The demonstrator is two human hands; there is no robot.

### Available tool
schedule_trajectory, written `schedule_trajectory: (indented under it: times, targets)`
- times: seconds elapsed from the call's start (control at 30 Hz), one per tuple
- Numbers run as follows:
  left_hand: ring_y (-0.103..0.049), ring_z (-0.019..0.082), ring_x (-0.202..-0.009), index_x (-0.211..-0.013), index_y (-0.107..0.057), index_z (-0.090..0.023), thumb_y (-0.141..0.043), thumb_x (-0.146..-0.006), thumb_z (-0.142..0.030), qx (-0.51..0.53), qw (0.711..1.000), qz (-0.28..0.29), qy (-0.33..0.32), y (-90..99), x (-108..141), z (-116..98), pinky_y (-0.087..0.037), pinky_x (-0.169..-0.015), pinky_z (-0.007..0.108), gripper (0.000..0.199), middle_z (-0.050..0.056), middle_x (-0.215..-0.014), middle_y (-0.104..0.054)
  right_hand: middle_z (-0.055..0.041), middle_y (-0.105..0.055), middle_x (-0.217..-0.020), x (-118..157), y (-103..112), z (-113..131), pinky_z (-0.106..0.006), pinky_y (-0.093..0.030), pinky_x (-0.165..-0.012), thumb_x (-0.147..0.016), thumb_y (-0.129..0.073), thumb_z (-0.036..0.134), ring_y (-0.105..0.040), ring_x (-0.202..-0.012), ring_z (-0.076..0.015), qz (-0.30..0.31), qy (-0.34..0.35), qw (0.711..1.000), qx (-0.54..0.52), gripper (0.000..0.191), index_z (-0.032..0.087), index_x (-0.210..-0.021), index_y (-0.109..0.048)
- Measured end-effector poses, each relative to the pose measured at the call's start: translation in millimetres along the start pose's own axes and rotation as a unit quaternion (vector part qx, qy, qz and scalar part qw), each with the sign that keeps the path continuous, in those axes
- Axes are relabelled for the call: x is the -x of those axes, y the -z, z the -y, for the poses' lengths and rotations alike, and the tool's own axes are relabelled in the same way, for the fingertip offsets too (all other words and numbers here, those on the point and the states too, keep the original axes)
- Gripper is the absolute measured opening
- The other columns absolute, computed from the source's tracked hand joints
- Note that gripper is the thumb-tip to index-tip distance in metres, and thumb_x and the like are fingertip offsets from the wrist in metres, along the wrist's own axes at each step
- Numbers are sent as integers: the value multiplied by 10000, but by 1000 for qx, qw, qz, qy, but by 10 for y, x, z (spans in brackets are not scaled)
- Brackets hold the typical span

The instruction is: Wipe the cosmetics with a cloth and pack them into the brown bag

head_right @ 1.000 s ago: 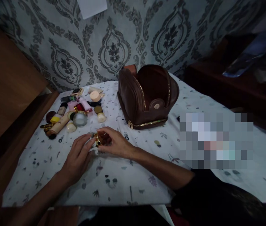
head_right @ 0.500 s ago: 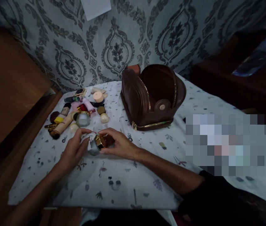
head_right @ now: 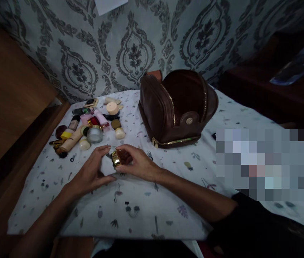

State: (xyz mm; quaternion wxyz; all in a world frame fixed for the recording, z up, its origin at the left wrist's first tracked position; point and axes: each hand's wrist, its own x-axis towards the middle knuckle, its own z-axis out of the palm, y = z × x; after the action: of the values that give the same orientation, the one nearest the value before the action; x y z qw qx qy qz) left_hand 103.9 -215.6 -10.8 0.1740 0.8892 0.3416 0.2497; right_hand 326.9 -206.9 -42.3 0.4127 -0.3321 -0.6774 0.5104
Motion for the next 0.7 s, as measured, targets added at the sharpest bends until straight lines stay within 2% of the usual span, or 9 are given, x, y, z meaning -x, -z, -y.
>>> schedule_trajectory:
  times: [0.07, 0.13, 0.27, 0.47, 0.6, 0.7]
  targets:
    - [-431, 329, -1343, -1418, -338, -200, -728, -816, -424, -14, 1000, -7, 11, -50, 15, 34, -421, -1075, 490, 751, 197, -1405, -450, -42, -658, -962, 0, 0, -11, -325, -537, -765, -773, -738, 321, -615, -836, -157, -2, -6, 1000, 7, 494, 170, -1210, -562]
    - [-461, 317, -1312, -1408, -340, -216, -716, -830, -393, -8, 999, -17, 26, -74, 10, 46, -428, -1067, 490, 712, 178, -1375, -467, -47, -654, -980, 6, 2, -19, -330, -545, -767, -779, -739, 331, -616, -840, -161, -1, -3, 1000, 14, 498, 180, -1220, -563]
    - [-503, 292, -1263, -1375, -362, -231, -721, -828, -372, 45, 998, -15, 40, -58, -15, 59, -444, -1047, 460, 669, 143, -1330, -501, -83, -595, -1159, 24, 11, -11, -352, -551, -820, -794, -737, 319, -616, -917, -171, 7, 36, 999, 30, 632, 224, -1365, -484]
    - [-522, 290, -1243, -1296, -448, -228, -749, -798, -385, 111, 990, -47, 69, -50, -1, 123, -439, -1048, 452, 603, 122, -1298, -528, -69, -582, -1132, 16, 16, -12, -345, -551, -806, -831, -710, 343, -620, -904, -168, 27, 39, 999, 14, 542, 247, -1332, -525]
    - [-477, 310, -1299, -1322, -464, -224, -711, -808, -502, 148, 987, -31, 46, 20, 13, 97, -400, -1092, 469, 635, 139, -1345, -499, -59, -592, -1109, 10, 9, -18, -332, -548, -793, -804, -728, 305, -620, -894, -159, 20, 23, 1000, 3, 549, 244, -1314, -533]
    - [-438, 331, -1345, -1401, -434, -220, -573, -846, -646, 203, 978, 3, 45, 125, 21, 63, -362, -1126, 501, 713, 151, -1398, -473, -59, -607, -1095, 7, 5, -11, -324, -549, -787, -793, -736, 293, -621, -898, -161, 20, 13, 1000, -5, 548, 236, -1303, -541]
